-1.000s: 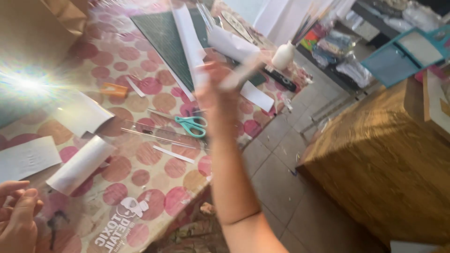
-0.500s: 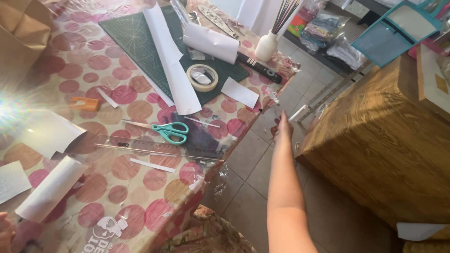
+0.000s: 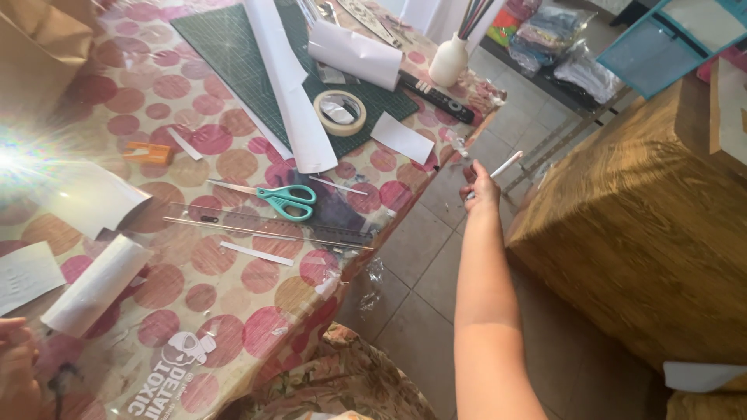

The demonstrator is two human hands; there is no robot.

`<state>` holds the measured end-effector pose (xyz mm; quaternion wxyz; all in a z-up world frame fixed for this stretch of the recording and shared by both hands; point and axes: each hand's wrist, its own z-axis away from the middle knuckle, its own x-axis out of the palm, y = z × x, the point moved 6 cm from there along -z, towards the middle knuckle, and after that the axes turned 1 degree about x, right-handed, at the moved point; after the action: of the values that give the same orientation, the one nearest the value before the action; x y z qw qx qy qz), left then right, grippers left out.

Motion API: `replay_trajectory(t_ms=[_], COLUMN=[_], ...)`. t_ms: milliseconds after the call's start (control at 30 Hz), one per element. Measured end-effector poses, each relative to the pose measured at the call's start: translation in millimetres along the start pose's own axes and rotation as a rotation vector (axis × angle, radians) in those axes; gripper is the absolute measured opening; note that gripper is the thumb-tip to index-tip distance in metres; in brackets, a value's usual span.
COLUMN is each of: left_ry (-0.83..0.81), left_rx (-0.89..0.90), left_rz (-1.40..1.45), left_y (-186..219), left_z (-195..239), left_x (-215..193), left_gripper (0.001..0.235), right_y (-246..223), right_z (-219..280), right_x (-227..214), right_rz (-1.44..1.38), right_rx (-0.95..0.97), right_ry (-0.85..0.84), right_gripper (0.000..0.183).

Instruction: Weeding excess vinyl from a cut decal using a weeding tool

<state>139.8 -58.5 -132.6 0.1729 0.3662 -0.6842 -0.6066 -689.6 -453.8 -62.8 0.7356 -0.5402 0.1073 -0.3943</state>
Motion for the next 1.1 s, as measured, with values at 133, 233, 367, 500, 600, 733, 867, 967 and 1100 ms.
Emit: replay_trajectory(t_ms=[133,233,367,500,600,733,867,967,1100], left_ry=[-0.049,-0.064,-0.097,-0.125,-0.162,-0.088,-0.145,-0.148,-0.189], left_rx=[-0.056,-0.086,-0.083,-0.088,-0.004,0.073,0.127,0.125,0.07], left_rz=[-0.091,-0.017,-0.028,-0.016,-0.037,-0.093,-0.062,-0.057,0.079], left_y=[132.9,190.4,224.1,247.5,230.6,200.8,199.2,198.1,196.5], left_z=[33.5,41.8,48.9,51.6,44.0,39.8,35.2,36.4,34.8], left_x=[8.8,16.9,20.3,21.4,16.7,7.7,10.3,9.2,8.3], left_gripper=[0.018,0.01,0.011,0.013,0.01,0.008,0.014,0.014,0.009], right_y=[3.1,5.6,17.6,6.9,-5.2,-15.7,-54.8,-70.0,-77.5], right_z=[11.1,8.2,1.2,22.5,36.0,1.0,59.7,97.5,107.3], right_x=[10.3,13.9,18.4,18.8,9.9,-10.3,-6.8,0.9,12.5], right_rz=[0.149,0.191,0.068,0.024,0.033,0.058,0.028,-0.001,-0.02], right_rx=[0.049,0.056,0.064,-0.018,-0.042,-0.145,-0.258,-0.266,-0.324], right_ry=[-0.034,0.069,0.074,0.2,0.268,0.211,0.157,0.055,-0.082], right_gripper=[0.05,0.039,0.032,0.016,0.025,0.022,0.023,0.018,0.015])
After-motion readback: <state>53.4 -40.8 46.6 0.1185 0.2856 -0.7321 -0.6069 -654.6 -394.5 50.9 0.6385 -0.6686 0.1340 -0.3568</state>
